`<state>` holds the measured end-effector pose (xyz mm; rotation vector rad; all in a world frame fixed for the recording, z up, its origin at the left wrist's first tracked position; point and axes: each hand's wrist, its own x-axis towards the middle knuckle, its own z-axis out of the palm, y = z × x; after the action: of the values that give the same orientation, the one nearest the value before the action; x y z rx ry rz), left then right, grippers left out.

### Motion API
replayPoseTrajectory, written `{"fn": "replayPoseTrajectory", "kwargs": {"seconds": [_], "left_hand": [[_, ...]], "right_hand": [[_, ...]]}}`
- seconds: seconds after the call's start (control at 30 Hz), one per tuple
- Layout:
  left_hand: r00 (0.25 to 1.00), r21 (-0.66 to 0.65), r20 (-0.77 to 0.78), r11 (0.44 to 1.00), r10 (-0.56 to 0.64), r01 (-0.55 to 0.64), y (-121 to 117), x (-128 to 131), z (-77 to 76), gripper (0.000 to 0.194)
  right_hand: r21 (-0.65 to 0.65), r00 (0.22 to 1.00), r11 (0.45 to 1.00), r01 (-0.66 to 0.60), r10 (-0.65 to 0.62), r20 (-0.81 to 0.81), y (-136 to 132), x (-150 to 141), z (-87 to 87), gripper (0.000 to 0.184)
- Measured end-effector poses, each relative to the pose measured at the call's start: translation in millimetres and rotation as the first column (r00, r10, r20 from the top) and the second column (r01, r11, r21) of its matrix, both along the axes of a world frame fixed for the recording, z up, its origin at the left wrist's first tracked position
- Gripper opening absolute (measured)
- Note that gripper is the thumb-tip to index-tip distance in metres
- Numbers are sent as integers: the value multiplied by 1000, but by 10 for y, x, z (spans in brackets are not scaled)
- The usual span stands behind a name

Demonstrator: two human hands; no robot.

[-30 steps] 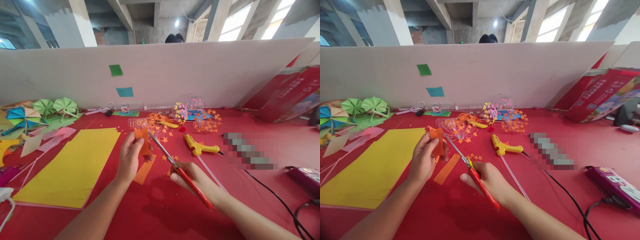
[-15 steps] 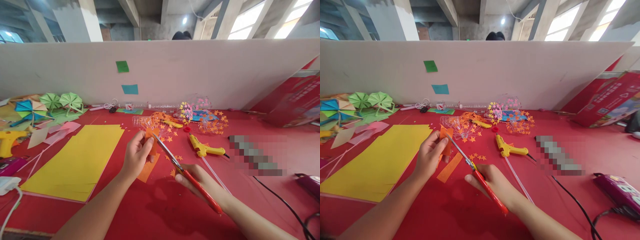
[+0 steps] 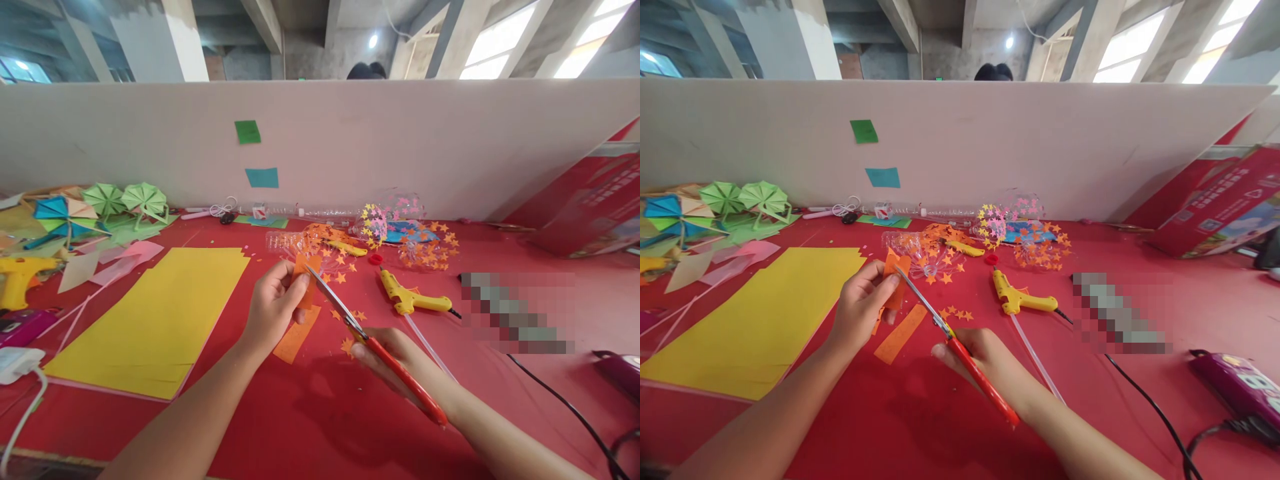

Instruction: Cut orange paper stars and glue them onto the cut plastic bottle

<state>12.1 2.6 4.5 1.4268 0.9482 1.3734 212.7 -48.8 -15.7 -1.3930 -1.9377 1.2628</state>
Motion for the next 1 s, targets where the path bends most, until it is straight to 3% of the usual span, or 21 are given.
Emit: {"fn": "replayPoseTrajectory", "kwargs": {"seconds": [0.43,0.67,1.0], "left_hand": [[999,-21,11,998,-53,53,47,-61,-18,16],[996,-28,37,997,-77,78,53,-67,-14,18],[995,-41,63,996,-83,85,65,-61,-31,18]], "right_hand": [[-58,999,998,16,-18,-37,5,25,-5,49],[-122,999,992,7,-13,-44,18,-8,85,48],[-106,999,994,16,-20,-34,20,2,70,49]]}}
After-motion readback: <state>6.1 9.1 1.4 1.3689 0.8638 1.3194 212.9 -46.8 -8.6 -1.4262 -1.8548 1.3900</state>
